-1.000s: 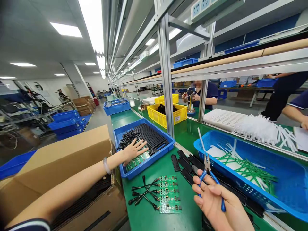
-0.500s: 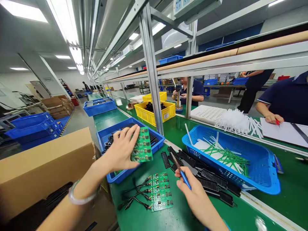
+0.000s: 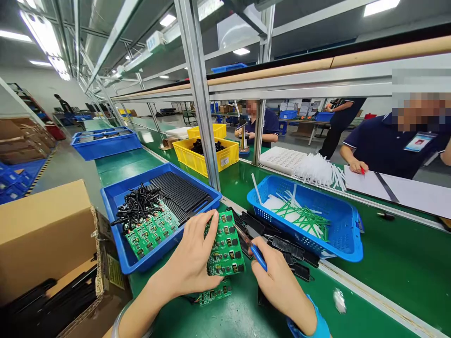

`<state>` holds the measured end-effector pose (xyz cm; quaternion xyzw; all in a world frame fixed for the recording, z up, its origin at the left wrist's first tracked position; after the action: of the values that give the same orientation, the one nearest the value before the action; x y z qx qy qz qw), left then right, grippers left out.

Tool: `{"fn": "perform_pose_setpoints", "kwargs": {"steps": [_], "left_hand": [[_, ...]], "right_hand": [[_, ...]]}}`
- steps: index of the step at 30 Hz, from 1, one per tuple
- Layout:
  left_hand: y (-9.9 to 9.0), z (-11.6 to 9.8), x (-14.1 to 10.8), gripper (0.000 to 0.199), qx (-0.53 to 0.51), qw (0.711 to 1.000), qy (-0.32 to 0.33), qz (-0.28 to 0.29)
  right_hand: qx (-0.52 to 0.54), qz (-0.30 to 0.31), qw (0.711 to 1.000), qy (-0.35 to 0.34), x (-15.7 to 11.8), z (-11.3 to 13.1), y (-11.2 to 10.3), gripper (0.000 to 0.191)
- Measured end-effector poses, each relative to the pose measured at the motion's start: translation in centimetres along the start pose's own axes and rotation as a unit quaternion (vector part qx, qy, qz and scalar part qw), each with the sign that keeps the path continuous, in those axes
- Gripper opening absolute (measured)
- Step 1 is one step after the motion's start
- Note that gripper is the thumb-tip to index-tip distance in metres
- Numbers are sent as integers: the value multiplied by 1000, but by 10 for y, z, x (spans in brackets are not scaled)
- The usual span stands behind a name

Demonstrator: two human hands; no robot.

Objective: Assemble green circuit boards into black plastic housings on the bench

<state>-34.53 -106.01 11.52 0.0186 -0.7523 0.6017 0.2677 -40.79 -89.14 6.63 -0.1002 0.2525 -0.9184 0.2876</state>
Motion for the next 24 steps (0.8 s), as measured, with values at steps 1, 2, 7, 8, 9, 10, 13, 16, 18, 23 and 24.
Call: {"fn": "perform_pose_setpoints", "kwargs": {"steps": [1,2,7,8,9,10,13,16,18,23,24], "left_hand": [[1,-1,-1,123,-18,1000,0,1],[2,-1,-2,124,-39,999,0,1],[6,-3,-6,131,-121,993,-16,-6],[6,-3,-6,131,-122,992,-16,-8],[6,-2,-5,130,-116,993,-15,-11],[6,-1,-5,129,-105,994,-14,-16],[3,7,-3,125,-59,997,-27,-31],[-1,16,-5,125,-30,998,-46,-40],[-4,20,-6,126,-21,998,-49,-41],[-2,22,-9,129,-49,996,-65,-27],[0,21,-10,130,-62,995,-72,-25]], "right_hand": [[50,10,998,20,-1,-3,0,20],[109,28,992,53,-2,-8,2,23],[365,155,904,160,-6,-12,18,33],[371,161,903,149,-5,-11,18,32],[352,151,914,134,-4,-11,16,33],[311,132,934,114,-3,-12,12,34],[145,80,985,43,0,-9,2,35],[31,97,995,17,-1,-3,1,31],[-11,105,994,10,-1,0,1,27],[93,106,990,30,-3,-7,2,21],[149,116,980,61,-3,-13,6,24]]}}
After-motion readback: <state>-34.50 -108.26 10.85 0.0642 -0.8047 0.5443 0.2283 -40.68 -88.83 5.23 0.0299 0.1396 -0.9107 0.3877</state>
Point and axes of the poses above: each hand's wrist, its own x-axis towards the middle knuckle, its own y-axis out of the palm, z = x × y, the point moved 6 cm from there along x, towards the middle knuckle, and after that the axes turned 3 degrees about -x, right-handed, at the moved point
